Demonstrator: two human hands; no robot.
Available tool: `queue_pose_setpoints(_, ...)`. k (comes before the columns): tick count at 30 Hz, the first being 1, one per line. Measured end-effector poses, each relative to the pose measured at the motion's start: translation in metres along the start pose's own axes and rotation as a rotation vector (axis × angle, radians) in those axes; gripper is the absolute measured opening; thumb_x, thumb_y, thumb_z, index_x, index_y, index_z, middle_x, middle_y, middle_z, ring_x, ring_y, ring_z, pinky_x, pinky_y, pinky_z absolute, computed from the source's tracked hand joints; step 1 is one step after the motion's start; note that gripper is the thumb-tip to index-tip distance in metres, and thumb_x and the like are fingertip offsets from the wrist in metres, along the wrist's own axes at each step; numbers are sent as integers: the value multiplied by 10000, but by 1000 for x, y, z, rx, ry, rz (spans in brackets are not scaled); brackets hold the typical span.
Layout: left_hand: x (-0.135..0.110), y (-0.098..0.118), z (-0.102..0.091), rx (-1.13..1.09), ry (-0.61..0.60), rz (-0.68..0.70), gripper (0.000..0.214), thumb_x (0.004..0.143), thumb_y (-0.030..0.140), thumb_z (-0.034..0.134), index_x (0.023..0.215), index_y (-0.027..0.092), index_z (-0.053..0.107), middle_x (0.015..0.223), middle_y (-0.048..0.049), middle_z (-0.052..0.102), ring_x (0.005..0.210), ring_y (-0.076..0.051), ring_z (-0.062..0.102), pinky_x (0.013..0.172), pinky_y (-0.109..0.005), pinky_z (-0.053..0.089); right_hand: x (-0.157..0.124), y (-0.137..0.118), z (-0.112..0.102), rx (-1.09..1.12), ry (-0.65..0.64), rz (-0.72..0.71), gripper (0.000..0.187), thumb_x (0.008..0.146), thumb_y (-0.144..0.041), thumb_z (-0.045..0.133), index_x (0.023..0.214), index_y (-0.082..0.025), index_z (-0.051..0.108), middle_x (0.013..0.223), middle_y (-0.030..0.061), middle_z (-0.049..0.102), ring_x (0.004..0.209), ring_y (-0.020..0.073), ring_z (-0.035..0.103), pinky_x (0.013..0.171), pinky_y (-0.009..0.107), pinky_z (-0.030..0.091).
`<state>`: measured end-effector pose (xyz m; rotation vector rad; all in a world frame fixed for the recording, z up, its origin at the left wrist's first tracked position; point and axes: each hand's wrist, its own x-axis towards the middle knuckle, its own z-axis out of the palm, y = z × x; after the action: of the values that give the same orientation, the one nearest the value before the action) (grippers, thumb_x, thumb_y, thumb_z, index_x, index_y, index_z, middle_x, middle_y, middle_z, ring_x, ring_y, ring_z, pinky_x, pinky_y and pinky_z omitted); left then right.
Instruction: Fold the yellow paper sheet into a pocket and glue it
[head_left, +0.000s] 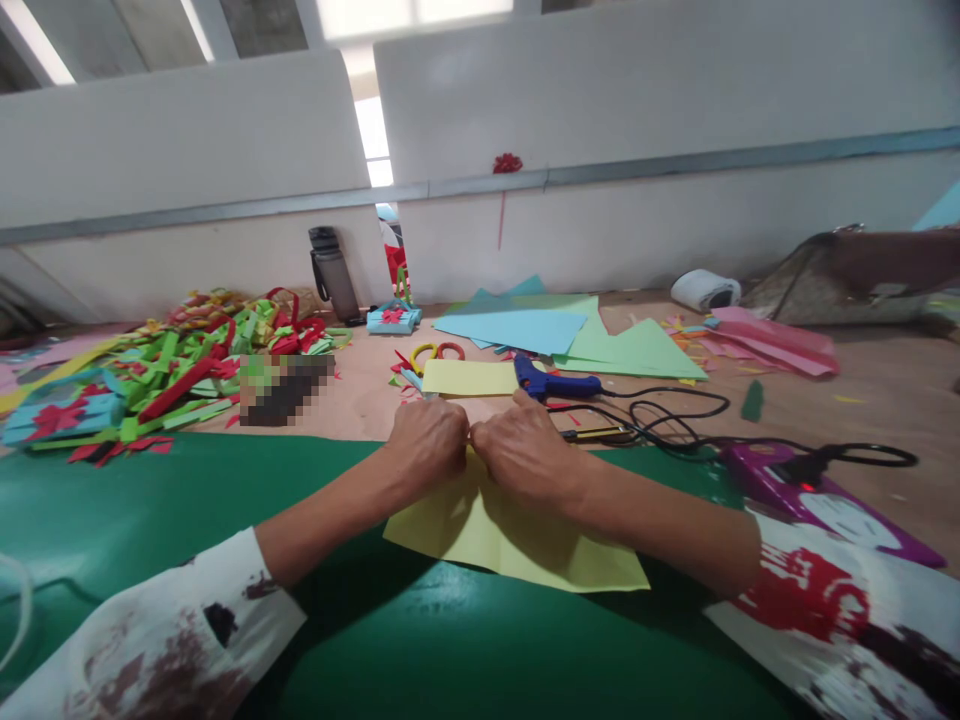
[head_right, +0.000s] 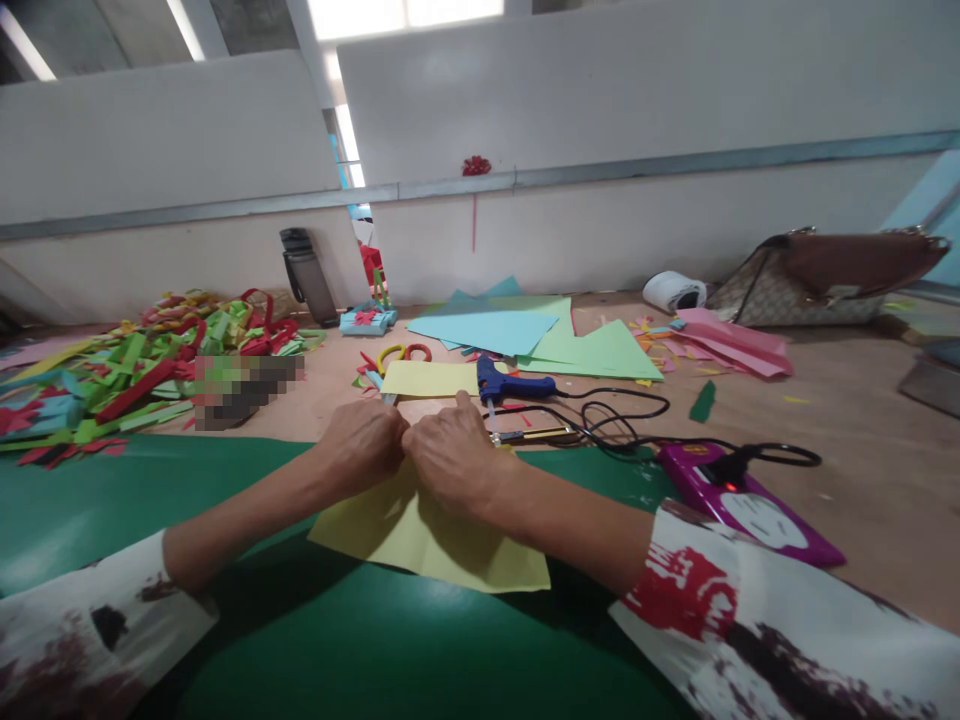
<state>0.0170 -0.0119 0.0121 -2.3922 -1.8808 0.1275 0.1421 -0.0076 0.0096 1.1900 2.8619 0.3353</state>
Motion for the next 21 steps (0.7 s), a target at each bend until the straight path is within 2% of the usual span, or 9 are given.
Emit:
queue_pose_setpoints(5, 0, 1, -2, 3, -15, 19, 238, 652, 125, 499, 792, 130, 690, 707, -146, 679, 721, -262, 652, 597, -300, 462, -1, 0, -1, 6, -36, -42, 204, 742, -92, 452, 706, -133, 648, 657, 112, 672, 675, 227, 617, 738, 382, 295)
queue_pose_setpoints(11, -1, 1, 0, 5, -5, 24, 223, 687, 149, 488, 777, 141, 691, 723, -144, 680, 741, -255, 649, 609, -296, 453, -1, 2, -2, 12, -53, -34, 203, 768, -123, 458, 728, -129, 657, 666, 127, 679, 712, 224, 624, 762, 384, 299)
queue_pose_setpoints(21, 1, -2, 5, 1, 16, 22, 204, 744, 189, 487, 777, 133, 680, 719, -144, 670, 726, -264, 644, 610, -307, 446, 3, 10, -1, -10, -49, 62, 188, 758, -95, 483, 730, -125, 667, 717, 148, 689, 739, 243, 637, 611, 310, 351)
